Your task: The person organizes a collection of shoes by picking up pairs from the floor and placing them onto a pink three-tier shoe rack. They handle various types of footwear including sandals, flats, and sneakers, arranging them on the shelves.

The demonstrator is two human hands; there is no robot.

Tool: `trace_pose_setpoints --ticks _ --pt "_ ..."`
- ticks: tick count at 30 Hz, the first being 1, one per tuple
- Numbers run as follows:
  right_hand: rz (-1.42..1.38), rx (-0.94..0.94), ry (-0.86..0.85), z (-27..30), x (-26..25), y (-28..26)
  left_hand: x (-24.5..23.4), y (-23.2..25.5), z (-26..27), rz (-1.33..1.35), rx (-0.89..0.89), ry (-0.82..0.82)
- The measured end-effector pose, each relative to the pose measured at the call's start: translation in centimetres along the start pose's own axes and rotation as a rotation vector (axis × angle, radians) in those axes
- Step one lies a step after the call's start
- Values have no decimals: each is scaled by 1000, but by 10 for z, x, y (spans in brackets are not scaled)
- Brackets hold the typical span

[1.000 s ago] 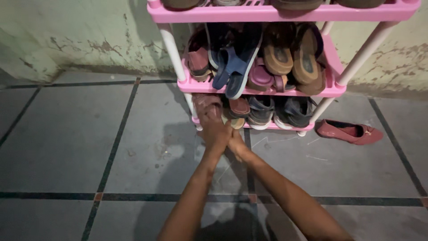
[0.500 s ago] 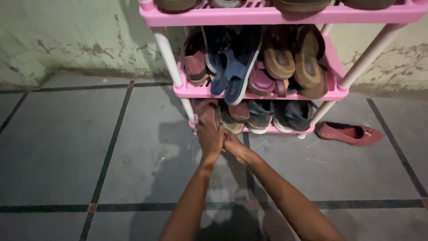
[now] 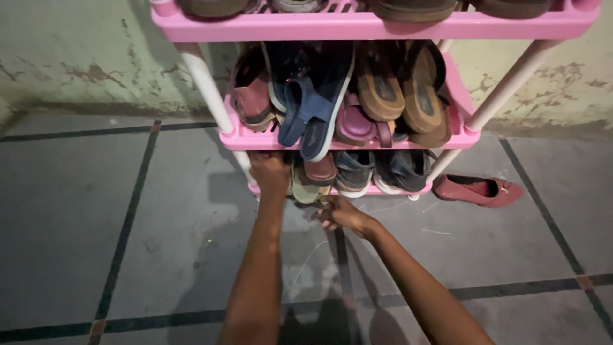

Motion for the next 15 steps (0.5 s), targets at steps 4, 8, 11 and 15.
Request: trace_pose_setpoints --ticks 4,8,11,15 --pt "46 -49 -58 4 -12 7 37 -11 19 63 16 83" --pt "76 -13 6 0 -27 13 50 -16 37 -56 57 35" --pt "140 -46 18 -2 -34 16 31 -9 39 -48 28 78" --pt "134 -109 19 7 -40 10 -22 15 37 -144 -23 95"
Point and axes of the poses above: each hand's wrist, its own z-axis away from the middle knuckle, its own x-axis out of the palm, y = z × x, the point moved 1 cm from there along -z, towards the middle knuckle, and after that the axes turned 12 degrees about -z, right-handed, at the moved point
